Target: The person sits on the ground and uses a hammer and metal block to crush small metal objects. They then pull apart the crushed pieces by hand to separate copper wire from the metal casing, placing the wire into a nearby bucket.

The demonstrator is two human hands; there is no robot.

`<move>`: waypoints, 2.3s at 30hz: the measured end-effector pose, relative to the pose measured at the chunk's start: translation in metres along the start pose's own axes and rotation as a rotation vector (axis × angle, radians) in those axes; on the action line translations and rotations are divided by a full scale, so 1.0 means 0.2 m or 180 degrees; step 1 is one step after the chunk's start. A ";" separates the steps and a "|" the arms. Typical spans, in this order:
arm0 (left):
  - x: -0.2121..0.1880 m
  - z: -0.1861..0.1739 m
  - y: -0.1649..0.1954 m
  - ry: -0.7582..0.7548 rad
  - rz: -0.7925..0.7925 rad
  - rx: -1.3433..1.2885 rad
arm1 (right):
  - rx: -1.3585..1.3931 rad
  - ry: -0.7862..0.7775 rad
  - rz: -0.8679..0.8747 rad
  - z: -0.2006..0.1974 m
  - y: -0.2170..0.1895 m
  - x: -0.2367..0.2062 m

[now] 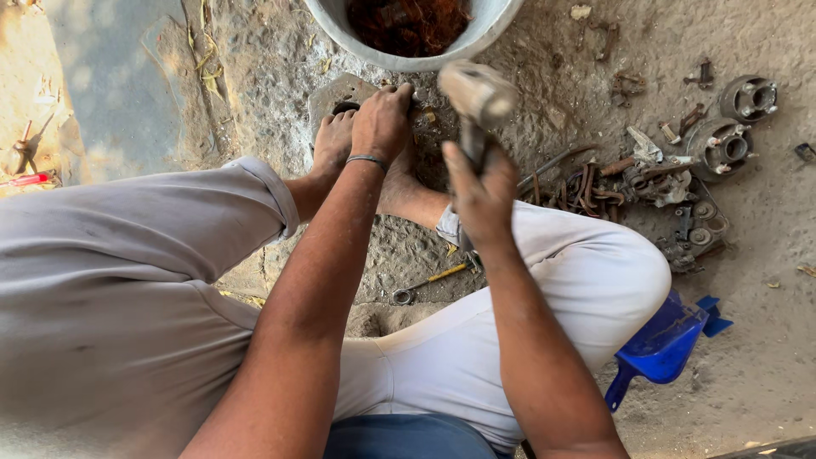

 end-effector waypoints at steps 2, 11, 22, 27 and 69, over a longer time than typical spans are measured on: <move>-0.02 0.03 0.01 -0.0257 -0.0092 0.0034 | -0.0466 -0.0057 0.1147 0.05 0.15 0.03; -0.02 -0.10 0.07 0.0151 -0.0077 -0.0029 | 0.0318 0.0509 0.0939 -0.17 0.05 0.03; -0.04 -0.02 -0.04 -0.0014 -0.0227 -0.0188 | 0.0401 0.1261 -0.0069 -0.21 -0.47 0.08; -0.08 -0.15 0.03 0.0541 0.0170 -0.0234 | -0.0243 0.0318 0.2037 0.09 0.27 -0.09; -0.12 -0.25 -0.13 0.0278 -0.0349 -0.0486 | 0.0078 0.0626 0.1126 -0.24 0.06 -0.22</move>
Point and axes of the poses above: each hand's wrist, its own x-axis towards the middle knuckle, its own z-axis out of the palm, y = z × x, the point moved 7 cm from there along x, towards the middle knuckle
